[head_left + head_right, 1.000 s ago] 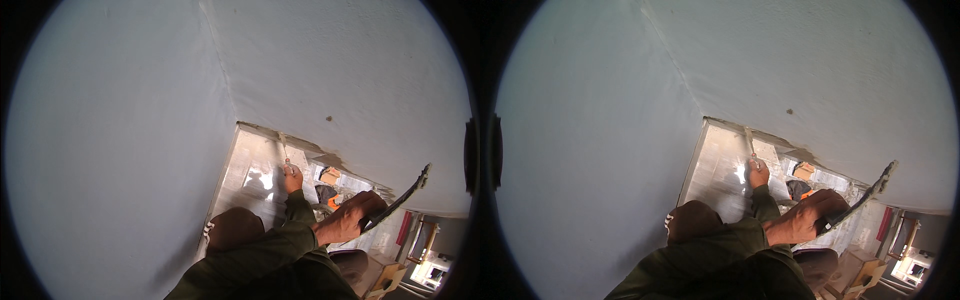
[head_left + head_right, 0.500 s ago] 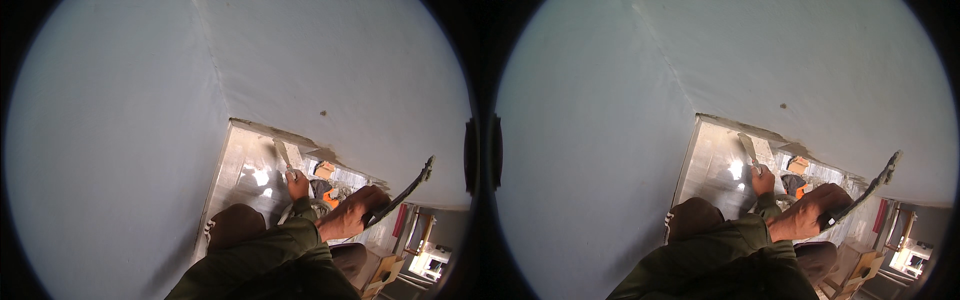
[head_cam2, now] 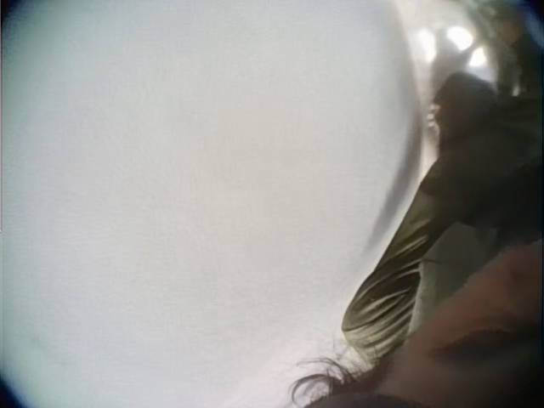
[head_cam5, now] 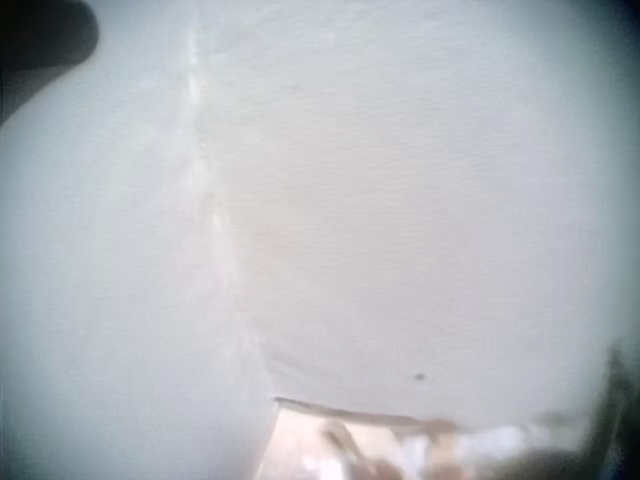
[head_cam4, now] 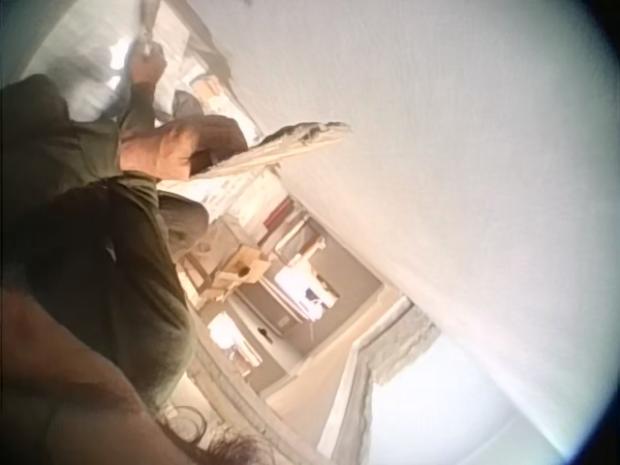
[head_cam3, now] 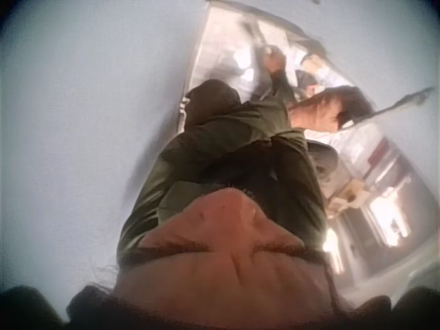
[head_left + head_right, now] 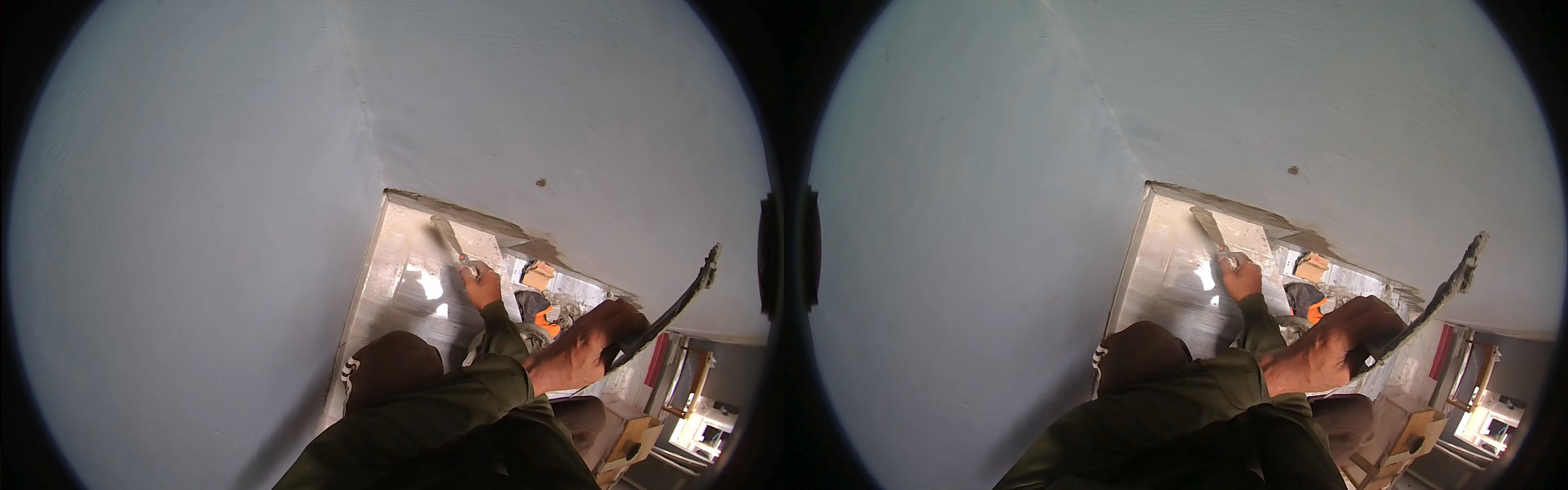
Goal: The person applies plaster to the base of a wall using a trowel and a hawk. They take plaster from a bucket with the trowel, place it onto the hawk, and then use the trowel to spread the plaster onto the wall surface along the floor edge.
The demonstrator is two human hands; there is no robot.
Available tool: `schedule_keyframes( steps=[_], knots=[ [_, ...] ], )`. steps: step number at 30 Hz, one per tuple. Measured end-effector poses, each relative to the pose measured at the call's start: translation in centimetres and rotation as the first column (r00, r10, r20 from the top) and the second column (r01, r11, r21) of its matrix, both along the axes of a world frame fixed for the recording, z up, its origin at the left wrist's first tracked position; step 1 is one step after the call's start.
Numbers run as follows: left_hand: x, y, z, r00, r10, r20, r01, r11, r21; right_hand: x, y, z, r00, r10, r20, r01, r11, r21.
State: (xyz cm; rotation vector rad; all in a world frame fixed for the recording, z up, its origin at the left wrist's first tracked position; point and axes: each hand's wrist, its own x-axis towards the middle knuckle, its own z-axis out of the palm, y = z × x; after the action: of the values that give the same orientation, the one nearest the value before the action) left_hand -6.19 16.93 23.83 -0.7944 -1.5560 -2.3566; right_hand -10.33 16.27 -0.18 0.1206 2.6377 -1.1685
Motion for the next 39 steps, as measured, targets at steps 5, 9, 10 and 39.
schedule_keyframes(
  steps=[5, 9, 10, 39],
  knots=[
    [-0.1, -0.6, 0.1, 1.000, -0.008, -0.017, 0.007, 1.000, -0.016, -1.9, -3.6, -0.5, 0.998, 0.063, 0.015, -0.061, 0.993, -0.102],
    [-0.3, -1.2, 0.3, 0.999, -0.034, 0.005, 0.034, 0.999, -0.012, -4.0, -4.8, -2.2, 0.995, 0.096, 0.025, -0.087, 0.965, -0.248],
    [-0.4, -1.4, 0.5, 0.999, -0.032, 0.008, 0.032, 0.999, -0.021, -4.5, -5.0, -2.4, 0.995, 0.098, 0.027, -0.088, 0.963, -0.257],
    [-0.6, -2.7, 0.9, 0.999, 0.014, 0.032, -0.013, 0.999, -0.050, -2.9, -3.9, -2.0, 0.983, 0.134, -0.123, -0.157, 0.967, -0.200]
  ],
)
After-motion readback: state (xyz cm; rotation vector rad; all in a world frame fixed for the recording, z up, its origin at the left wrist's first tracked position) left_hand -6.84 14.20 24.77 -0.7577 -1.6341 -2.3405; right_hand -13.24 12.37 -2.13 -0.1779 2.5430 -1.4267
